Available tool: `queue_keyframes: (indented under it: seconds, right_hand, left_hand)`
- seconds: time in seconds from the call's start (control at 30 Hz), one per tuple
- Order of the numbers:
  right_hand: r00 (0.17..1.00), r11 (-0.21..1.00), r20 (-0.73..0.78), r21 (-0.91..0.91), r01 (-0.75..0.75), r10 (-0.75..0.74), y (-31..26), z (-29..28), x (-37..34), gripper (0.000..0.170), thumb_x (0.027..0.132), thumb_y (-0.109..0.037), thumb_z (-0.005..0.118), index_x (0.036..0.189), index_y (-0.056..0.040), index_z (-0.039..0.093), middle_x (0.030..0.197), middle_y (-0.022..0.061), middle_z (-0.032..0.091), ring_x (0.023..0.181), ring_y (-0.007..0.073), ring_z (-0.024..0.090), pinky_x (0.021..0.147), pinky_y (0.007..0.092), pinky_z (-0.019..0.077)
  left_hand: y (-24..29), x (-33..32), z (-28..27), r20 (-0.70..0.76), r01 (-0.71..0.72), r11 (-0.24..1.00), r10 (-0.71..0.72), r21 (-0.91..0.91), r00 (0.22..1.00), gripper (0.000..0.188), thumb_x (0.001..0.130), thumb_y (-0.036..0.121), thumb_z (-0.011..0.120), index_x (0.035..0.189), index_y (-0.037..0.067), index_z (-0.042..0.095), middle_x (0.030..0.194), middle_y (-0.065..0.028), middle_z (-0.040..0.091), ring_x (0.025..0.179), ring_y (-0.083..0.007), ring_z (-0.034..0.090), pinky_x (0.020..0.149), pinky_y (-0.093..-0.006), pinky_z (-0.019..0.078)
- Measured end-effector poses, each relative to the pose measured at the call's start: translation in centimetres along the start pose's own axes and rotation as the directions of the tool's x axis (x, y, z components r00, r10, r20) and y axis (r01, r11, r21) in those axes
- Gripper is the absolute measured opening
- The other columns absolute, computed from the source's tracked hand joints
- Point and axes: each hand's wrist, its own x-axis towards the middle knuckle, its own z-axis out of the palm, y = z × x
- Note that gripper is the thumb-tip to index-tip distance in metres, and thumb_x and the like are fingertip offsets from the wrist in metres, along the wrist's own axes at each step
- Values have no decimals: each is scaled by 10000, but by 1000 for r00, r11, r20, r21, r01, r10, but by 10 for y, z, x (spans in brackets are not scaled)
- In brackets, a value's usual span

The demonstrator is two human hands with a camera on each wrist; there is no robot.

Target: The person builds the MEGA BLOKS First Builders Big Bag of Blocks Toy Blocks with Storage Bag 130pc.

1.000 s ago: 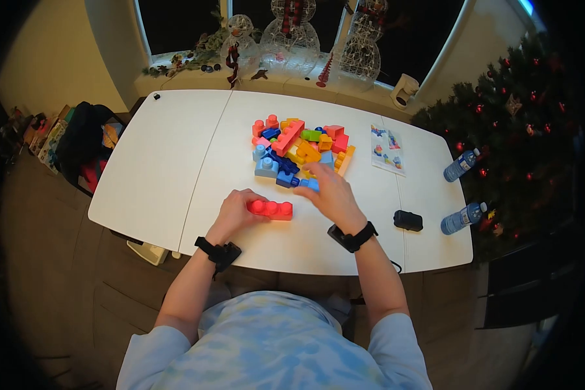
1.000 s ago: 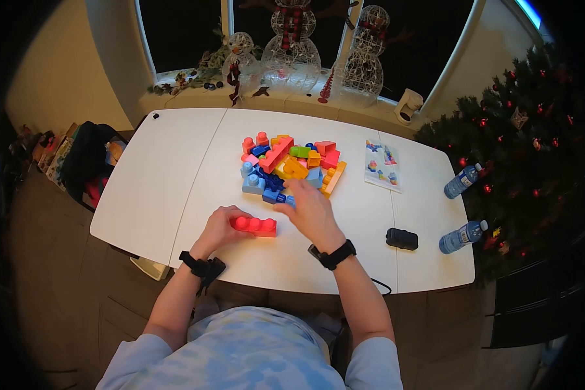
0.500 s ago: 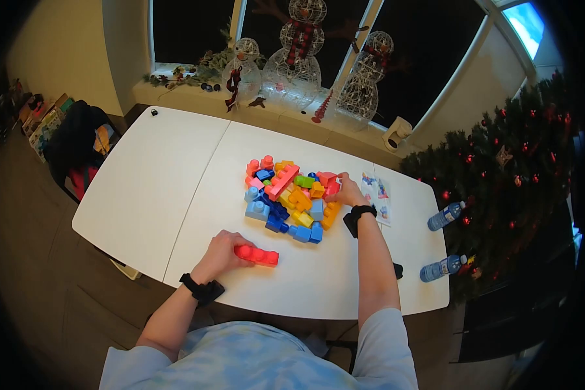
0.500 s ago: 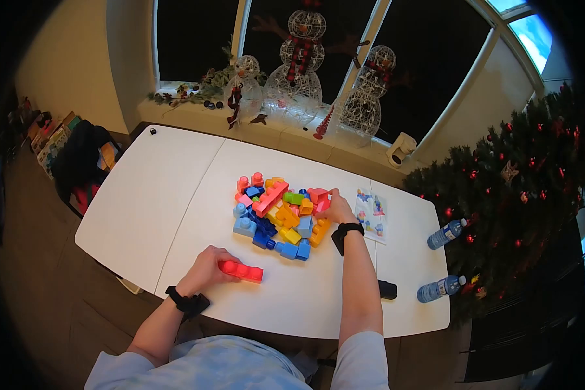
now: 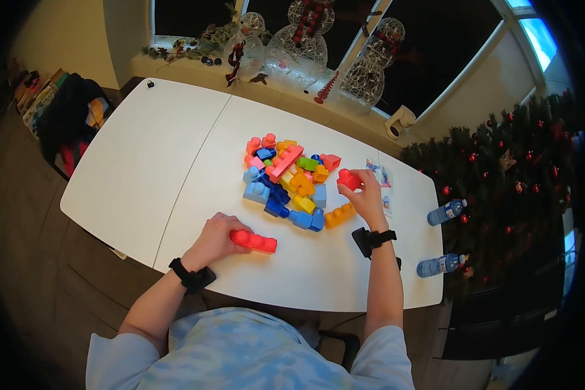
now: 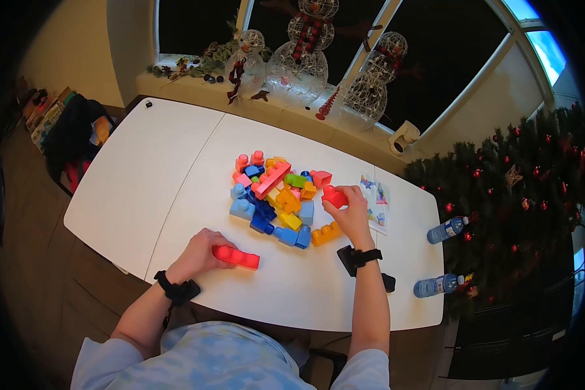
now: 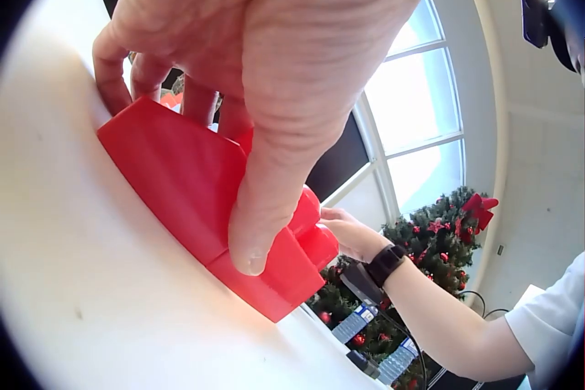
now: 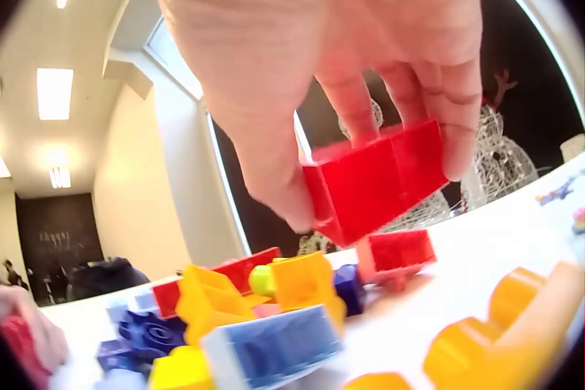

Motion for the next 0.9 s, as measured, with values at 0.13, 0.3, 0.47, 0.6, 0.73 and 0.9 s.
queue_keyframes:
  seconds: [0.13,0.3,0.47,0.6,0.73,0.9]
  right_hand:
    - [998,991,-30,124,-56,60,-27,2,-34,394,793,-221,850,1060,-38,624,1038,139,660,930,260,686,797,353,562]
    - [974,984,197,115,-137,112,-85,11,-86,462,785,-265,857,1014,-60,511,929,151,643,917,303,671,769,394,558]
    - [927,988,374,-155,19,41,-103,36,-121,541,764,-341,895,1004,-44,511,932,144,627,920,345,637,777,452,544]
    - [895,996,446,-86,20,21,-97,49,-131,461,781,-219,881,987,-64,499,959,143,642,941,365,647,778,452,533]
    - [902,999,430,-28,-25,35,-91,58,-135,445,781,-142,866,1066,-81,530,971,159,685,941,377,681,787,456,547]
    - [901,998,430,40,47,-60,-92,57,-131,536,797,-123,847,1246,-113,554,981,139,702,931,358,692,803,451,561]
  left_hand:
    - [-1,2,2,-15,2,1000,-2,-15,1000,392,642,232,926,1015,193,808,971,-39,745,952,-311,639,886,-423,544]
    - [0,-1,2,-43,-23,999,22,-25,999,391,636,222,932,999,159,804,947,-51,748,916,-294,660,879,-399,538]
    - [-1,-2,2,-42,-31,1000,31,0,999,395,635,215,934,997,136,798,946,-55,751,905,-274,676,889,-375,523]
    - [-5,-3,4,-67,-66,998,65,-23,996,393,633,204,928,997,134,797,937,-58,750,901,-273,675,887,-373,522]
    - [-4,-2,3,-47,-44,998,41,-54,998,382,650,201,900,1017,155,805,958,-67,748,928,-325,639,890,-418,543]
    - [0,-2,2,-36,-23,999,22,-29,999,384,650,199,901,1020,161,805,960,-67,747,932,-327,640,892,-421,545]
